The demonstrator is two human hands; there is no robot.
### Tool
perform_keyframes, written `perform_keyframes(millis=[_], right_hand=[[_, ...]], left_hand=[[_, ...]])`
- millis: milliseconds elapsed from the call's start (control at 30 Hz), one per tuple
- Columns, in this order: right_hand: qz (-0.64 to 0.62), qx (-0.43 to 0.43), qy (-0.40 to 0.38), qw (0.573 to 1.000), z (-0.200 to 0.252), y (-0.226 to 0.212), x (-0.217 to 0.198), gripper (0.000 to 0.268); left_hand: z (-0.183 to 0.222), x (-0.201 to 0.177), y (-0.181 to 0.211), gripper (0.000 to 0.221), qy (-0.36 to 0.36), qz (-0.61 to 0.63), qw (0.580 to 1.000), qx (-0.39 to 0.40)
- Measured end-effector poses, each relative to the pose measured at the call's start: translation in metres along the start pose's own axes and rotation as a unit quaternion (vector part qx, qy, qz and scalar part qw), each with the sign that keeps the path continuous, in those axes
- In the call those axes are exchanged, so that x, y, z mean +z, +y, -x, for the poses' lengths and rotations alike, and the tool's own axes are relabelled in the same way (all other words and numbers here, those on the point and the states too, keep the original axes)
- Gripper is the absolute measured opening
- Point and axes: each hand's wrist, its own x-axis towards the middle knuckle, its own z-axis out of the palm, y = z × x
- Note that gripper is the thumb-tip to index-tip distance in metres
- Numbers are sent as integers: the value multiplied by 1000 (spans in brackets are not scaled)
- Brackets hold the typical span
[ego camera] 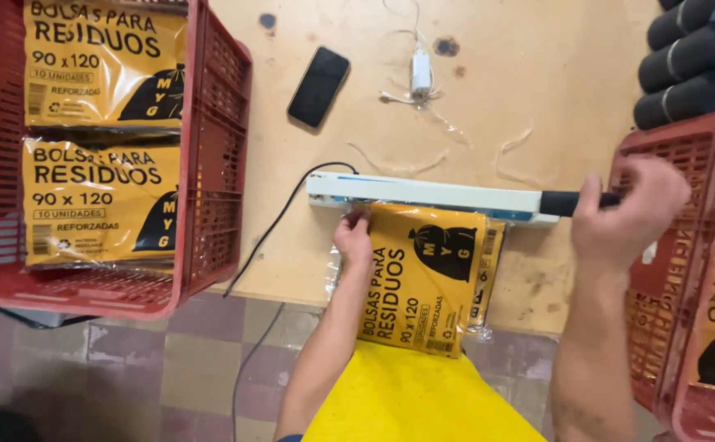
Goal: The person repeatedly picks up packs of yellow trash bags from a red basket, places them on a heat sealer, presses the sealer to close the plastic, then returns the sealed packs to the basket. The process is repeated multiple times throughout the clip.
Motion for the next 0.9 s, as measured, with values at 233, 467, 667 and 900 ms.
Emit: perform_keyframes(millis=[233, 467, 667, 900], right_hand=[[67, 226, -418, 878, 7, 107, 88, 49], [40, 267, -466, 843, 66, 158, 147, 68], [31, 217, -464, 858, 84, 179, 165, 60], [11, 244, -472, 847, 89, 180, 166, 49]], left_hand=[[-15, 5, -14, 15, 15, 19, 999, 44], [-41, 5, -49, 13, 29, 75, 988, 135], [-34, 7, -41, 15, 27, 47, 991, 122], [-33, -2, -41, 15, 10, 14, 992, 123]])
